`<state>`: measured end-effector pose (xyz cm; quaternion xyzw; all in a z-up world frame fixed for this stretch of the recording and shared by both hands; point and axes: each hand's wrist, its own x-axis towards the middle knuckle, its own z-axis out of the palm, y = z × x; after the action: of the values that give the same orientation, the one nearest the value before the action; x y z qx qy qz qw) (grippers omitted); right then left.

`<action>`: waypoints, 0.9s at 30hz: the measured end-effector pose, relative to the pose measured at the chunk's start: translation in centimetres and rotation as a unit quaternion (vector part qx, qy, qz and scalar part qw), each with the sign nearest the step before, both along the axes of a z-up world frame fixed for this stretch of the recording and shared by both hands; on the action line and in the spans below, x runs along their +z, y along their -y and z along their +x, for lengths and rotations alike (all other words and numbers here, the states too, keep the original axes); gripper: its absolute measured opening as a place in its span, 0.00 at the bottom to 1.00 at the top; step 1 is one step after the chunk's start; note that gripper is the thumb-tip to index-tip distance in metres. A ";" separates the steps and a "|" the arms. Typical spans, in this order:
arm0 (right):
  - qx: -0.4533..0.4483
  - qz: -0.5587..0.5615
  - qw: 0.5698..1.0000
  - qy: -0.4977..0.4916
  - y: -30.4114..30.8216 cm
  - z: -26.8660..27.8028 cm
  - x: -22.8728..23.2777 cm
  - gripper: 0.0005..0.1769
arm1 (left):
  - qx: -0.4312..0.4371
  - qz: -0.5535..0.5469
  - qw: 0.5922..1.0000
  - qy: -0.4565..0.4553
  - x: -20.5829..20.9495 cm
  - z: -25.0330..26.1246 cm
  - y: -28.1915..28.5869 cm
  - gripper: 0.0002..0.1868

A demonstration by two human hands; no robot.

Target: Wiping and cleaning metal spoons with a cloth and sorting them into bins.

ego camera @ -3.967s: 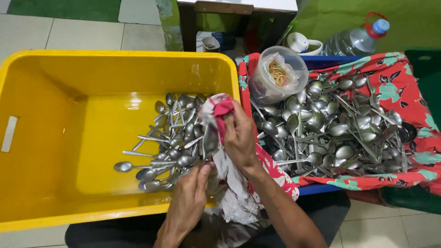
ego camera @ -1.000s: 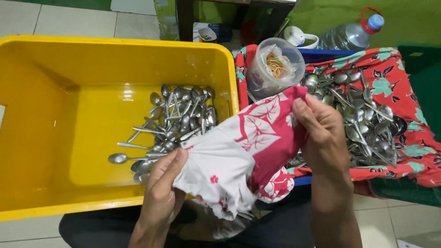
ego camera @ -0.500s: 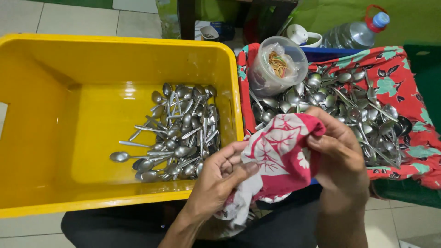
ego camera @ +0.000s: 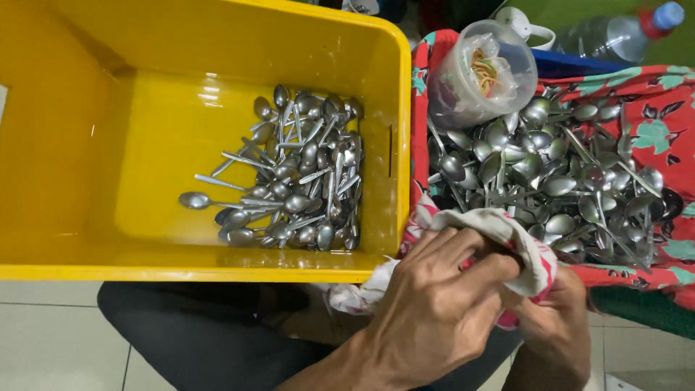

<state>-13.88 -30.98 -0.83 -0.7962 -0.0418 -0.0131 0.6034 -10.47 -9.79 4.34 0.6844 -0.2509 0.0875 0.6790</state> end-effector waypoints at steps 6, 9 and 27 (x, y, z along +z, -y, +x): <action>0.099 0.283 0.948 -0.106 4.2 0.4 2.2 0.33 | 0.014 0.028 0.998 -0.050 -4.8 -1.6 -0.6 0.39; 0.281 0.355 0.845 -0.283 16.2 8.6 0.8 0.09 | -0.111 0.110 0.983 -0.093 -10.9 -5.2 2.3 0.40; -0.105 -0.069 0.981 0.148 -9.7 20.6 -10.0 0.21 | 0.080 0.410 0.871 -0.260 -13.3 3.1 -10.3 0.17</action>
<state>6.76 -21.23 -10.85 -0.8251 -0.0476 -0.1908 0.5297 -7.38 0.53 -9.01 0.9169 -0.0228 -0.1507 0.3690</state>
